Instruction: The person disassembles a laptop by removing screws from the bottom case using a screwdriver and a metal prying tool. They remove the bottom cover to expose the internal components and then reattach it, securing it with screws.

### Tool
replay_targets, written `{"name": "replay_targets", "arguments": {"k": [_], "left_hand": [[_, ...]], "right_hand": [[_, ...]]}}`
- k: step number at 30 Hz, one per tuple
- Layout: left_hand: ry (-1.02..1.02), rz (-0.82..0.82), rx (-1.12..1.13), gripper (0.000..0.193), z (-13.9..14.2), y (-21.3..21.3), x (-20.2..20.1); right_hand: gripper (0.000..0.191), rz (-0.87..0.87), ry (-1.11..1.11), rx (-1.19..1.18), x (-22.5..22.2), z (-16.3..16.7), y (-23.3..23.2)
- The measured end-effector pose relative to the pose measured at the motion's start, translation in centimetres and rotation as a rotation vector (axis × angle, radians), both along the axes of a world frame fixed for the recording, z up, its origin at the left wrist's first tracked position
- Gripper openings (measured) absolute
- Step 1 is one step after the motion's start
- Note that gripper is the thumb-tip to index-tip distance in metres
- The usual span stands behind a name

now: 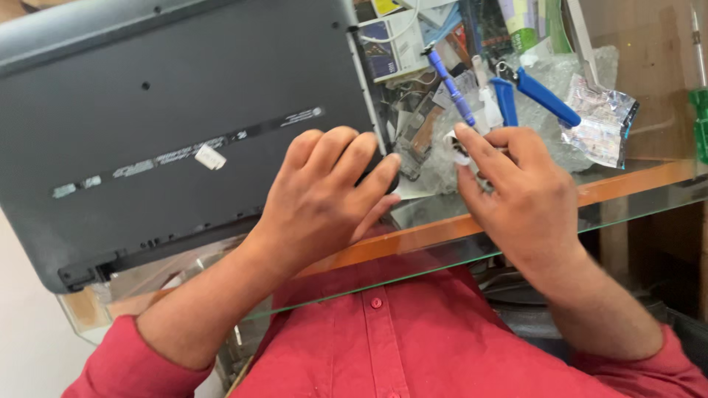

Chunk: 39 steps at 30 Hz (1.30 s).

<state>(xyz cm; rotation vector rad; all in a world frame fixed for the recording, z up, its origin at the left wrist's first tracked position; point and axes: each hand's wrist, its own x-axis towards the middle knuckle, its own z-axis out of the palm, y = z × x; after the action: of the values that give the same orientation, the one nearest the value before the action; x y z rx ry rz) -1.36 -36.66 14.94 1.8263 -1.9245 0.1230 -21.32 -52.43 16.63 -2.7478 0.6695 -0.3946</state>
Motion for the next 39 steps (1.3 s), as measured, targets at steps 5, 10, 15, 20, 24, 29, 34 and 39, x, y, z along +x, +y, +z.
{"name": "replay_targets", "arguments": {"k": [5, 10, 15, 20, 24, 29, 34, 39], "left_hand": [[-0.116, 0.03, -0.051, 0.045, -1.3, 0.5, -0.1], [-0.102, 0.041, -0.092, 0.047, -1.7, 0.6, 0.0], [-0.07, 0.039, -0.081, 0.044, -1.9, 0.9, 0.2], [-0.132, 0.047, -0.066, 0.032, -1.7, 0.8, 0.5], [-0.121, 0.014, -0.044, 0.034, -1.2, 0.6, 0.6], [-0.058, -0.006, 0.0, 0.037, -0.8, 0.6, 0.4], [-0.016, -0.012, 0.038, 0.041, -0.6, 0.6, 0.6], [-0.032, 0.012, 0.027, 0.038, -1.0, 0.4, 0.4]], "right_hand": [[0.04, 0.15, 0.15, -0.223, 1.3, 1.0, 1.0], [0.044, 0.204, 0.223, -0.32, 1.6, 1.2, 0.8], [0.04, -0.039, -0.006, -0.043, 1.3, 1.5, -0.4], [0.046, -0.135, -0.076, 0.059, 3.0, 1.7, -0.6], [0.05, 0.077, 0.01, -0.149, 5.5, 1.3, -1.0], [0.047, 0.069, 0.072, -0.235, 5.0, 1.0, -2.1], [0.028, -0.205, -0.044, -0.061, 0.8, 0.1, -1.9], [0.019, -0.206, -0.089, 0.087, -1.5, -1.9, 0.9]]}}
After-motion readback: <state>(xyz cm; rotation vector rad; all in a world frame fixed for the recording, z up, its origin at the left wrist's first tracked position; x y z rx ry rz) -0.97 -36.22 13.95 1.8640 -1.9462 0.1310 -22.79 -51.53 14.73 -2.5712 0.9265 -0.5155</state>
